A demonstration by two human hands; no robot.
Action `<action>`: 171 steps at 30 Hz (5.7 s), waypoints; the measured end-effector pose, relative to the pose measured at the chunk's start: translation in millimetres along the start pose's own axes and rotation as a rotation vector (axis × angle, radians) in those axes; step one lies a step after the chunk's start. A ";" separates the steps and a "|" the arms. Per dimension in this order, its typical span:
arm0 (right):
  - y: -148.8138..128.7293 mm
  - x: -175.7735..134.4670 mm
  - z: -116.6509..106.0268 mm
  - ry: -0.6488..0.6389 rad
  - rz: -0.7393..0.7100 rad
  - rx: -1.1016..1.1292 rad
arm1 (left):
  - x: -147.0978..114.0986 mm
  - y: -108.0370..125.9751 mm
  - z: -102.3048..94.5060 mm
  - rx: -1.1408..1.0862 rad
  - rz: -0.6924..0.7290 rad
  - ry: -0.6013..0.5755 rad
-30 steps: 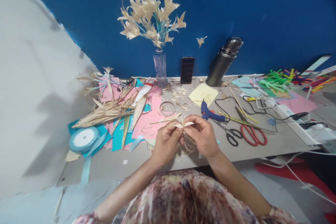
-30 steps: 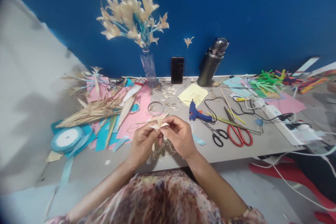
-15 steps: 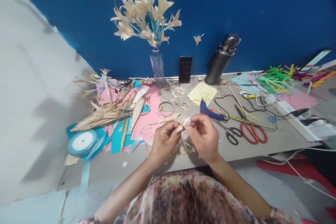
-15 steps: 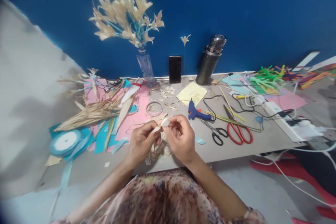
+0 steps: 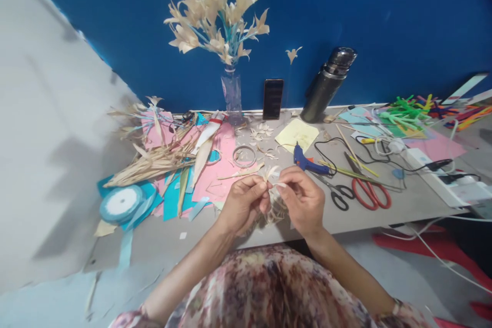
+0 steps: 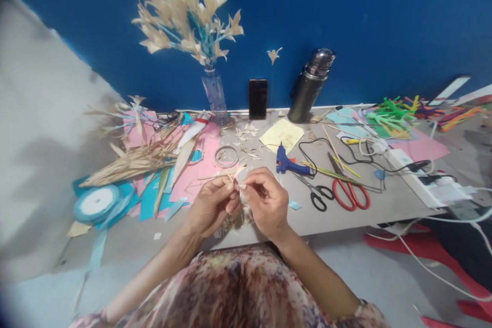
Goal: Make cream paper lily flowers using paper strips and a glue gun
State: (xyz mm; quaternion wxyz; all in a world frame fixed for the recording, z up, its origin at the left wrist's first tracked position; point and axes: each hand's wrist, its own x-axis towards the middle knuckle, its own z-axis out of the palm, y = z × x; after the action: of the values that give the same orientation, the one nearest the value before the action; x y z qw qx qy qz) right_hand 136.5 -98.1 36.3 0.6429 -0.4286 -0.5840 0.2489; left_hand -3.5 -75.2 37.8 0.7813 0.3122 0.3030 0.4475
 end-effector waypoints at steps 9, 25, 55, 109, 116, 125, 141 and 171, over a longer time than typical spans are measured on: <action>-1.7 -3.6 -5.1 -0.069 0.055 0.161 | -1.8 0.9 0.1 0.021 0.009 0.023; -1.3 -3.8 -7.6 0.007 0.106 0.191 | -6.8 -0.5 2.3 0.608 0.483 0.172; 14.5 -10.2 -13.7 0.032 0.433 0.268 | 6.2 -6.7 6.5 0.520 0.235 0.245; 23.1 8.5 -31.4 -0.154 -0.218 -0.709 | 17.1 7.7 7.7 0.084 -0.130 0.181; 40.8 8.9 -46.8 -0.360 -0.397 -0.682 | 13.6 6.7 20.2 0.102 -0.160 0.175; 45.9 42.8 -79.4 -0.394 -0.224 -0.937 | 41.3 2.1 6.5 0.296 0.037 0.213; 101.2 68.2 -125.6 -0.602 0.151 -1.200 | 181.7 28.6 9.4 0.608 0.177 0.184; 61.1 58.4 -148.9 -0.234 0.435 0.016 | 181.7 25.7 33.6 0.524 0.241 -0.205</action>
State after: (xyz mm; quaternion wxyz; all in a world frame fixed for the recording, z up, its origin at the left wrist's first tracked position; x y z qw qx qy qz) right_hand 302.5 -57.9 23.6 0.5055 -0.5075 -0.5464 0.4340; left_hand 84.2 89.3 43.0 0.6419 0.5805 0.2886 0.4095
